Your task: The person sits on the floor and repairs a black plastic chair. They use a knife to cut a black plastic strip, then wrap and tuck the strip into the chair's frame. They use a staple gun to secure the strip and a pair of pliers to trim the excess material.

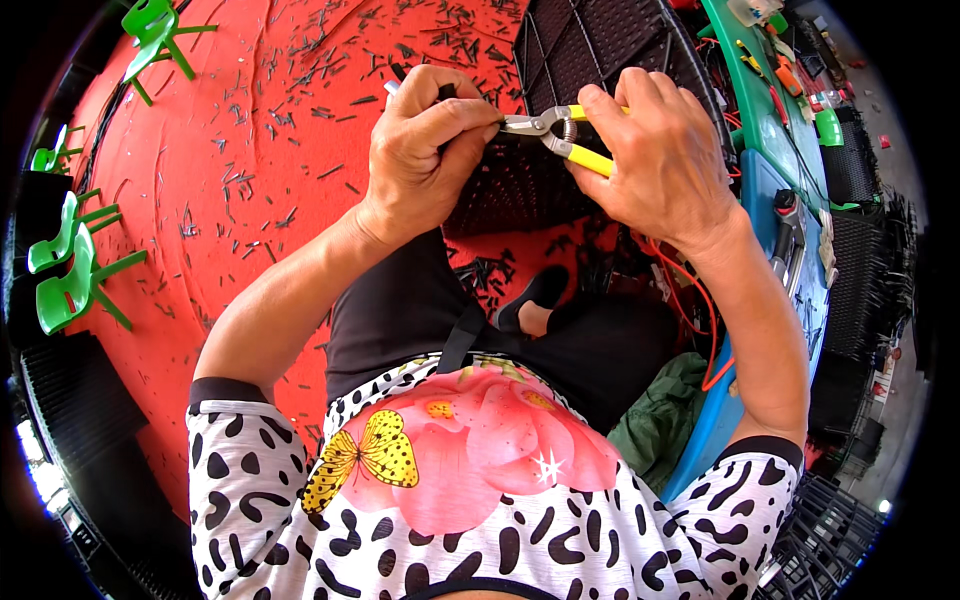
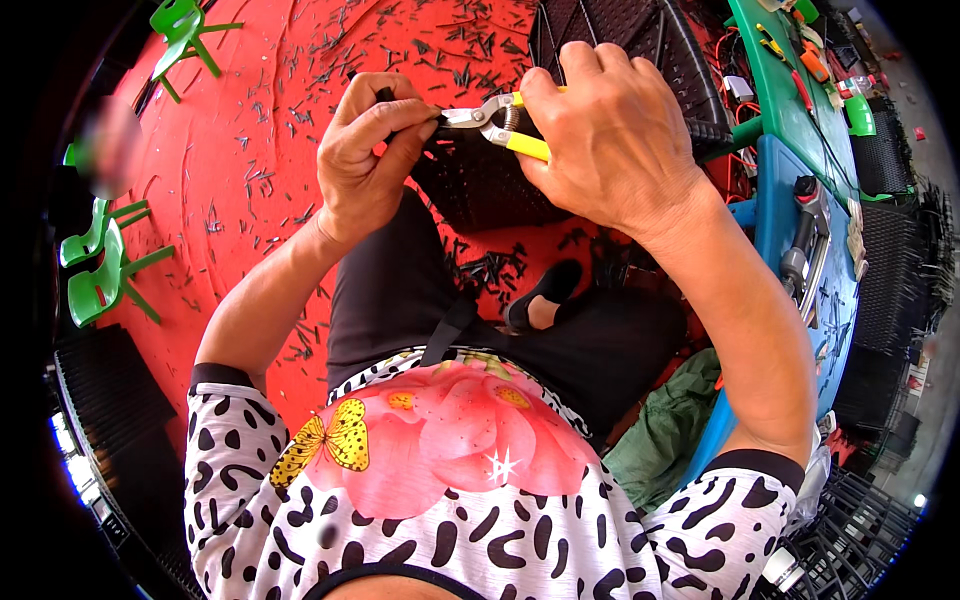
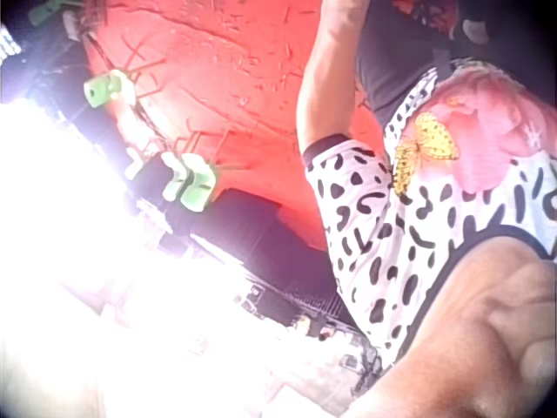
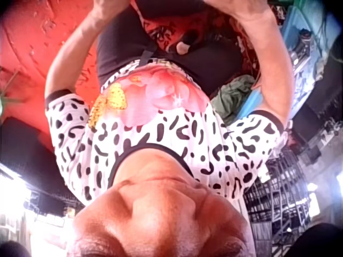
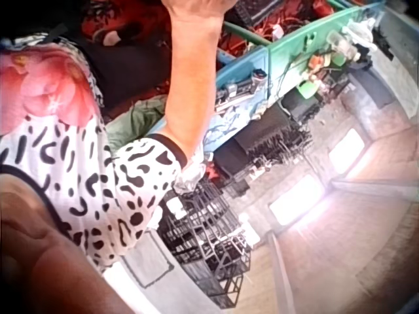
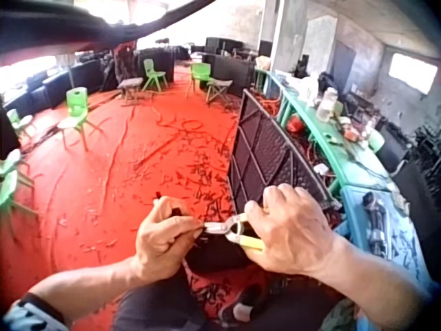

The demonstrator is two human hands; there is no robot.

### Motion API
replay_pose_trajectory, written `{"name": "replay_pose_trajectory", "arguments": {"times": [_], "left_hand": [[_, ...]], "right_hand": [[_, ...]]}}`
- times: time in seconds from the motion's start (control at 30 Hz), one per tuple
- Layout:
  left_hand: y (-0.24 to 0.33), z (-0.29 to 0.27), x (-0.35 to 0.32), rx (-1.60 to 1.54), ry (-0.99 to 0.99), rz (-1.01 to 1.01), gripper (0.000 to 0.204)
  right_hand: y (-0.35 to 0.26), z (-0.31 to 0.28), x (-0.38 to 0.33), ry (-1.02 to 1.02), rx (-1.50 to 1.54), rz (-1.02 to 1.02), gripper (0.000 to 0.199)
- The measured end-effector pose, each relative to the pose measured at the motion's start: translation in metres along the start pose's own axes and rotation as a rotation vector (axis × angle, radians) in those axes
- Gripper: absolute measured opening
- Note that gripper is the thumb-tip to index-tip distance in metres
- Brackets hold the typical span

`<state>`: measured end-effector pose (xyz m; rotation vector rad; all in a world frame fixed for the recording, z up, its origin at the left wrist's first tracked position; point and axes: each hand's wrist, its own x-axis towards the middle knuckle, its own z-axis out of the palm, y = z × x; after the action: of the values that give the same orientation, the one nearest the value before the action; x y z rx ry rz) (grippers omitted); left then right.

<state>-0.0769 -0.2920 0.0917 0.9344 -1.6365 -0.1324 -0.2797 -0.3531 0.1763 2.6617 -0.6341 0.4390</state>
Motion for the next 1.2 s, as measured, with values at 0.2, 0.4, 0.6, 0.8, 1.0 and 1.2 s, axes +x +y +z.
{"name": "replay_pose_trajectory", "arguments": {"times": [0.2,0.4,0.6,0.8,1.0,1.2], "left_hand": [[-0.002,-0.001,-0.002,-0.012,-0.010,-0.001,0.020],[0.030,-0.008,-0.005,0.312,-0.019,0.322,0.020],[0.069,0.000,-0.046,0.062,-0.481,0.468,0.017],[0.046,0.047,-0.089,0.020,-0.704,0.326,0.015],[0.032,0.092,-0.115,0.070,-0.868,0.251,0.014],[0.025,0.102,-0.123,0.074,-0.953,0.174,0.017]], "right_hand": [[0.001,0.007,0.000,-0.016,-0.013,-0.019,0.022],[0.014,0.002,-0.040,0.022,0.346,0.353,0.024],[0.057,-0.018,-0.187,-0.073,0.243,0.783,0.038],[0.122,-0.055,-0.343,-0.299,0.019,1.404,0.053],[0.163,-0.055,-0.455,-0.311,-0.079,1.713,0.073],[0.191,-0.047,-0.553,-0.314,-0.180,1.913,0.075]]}}
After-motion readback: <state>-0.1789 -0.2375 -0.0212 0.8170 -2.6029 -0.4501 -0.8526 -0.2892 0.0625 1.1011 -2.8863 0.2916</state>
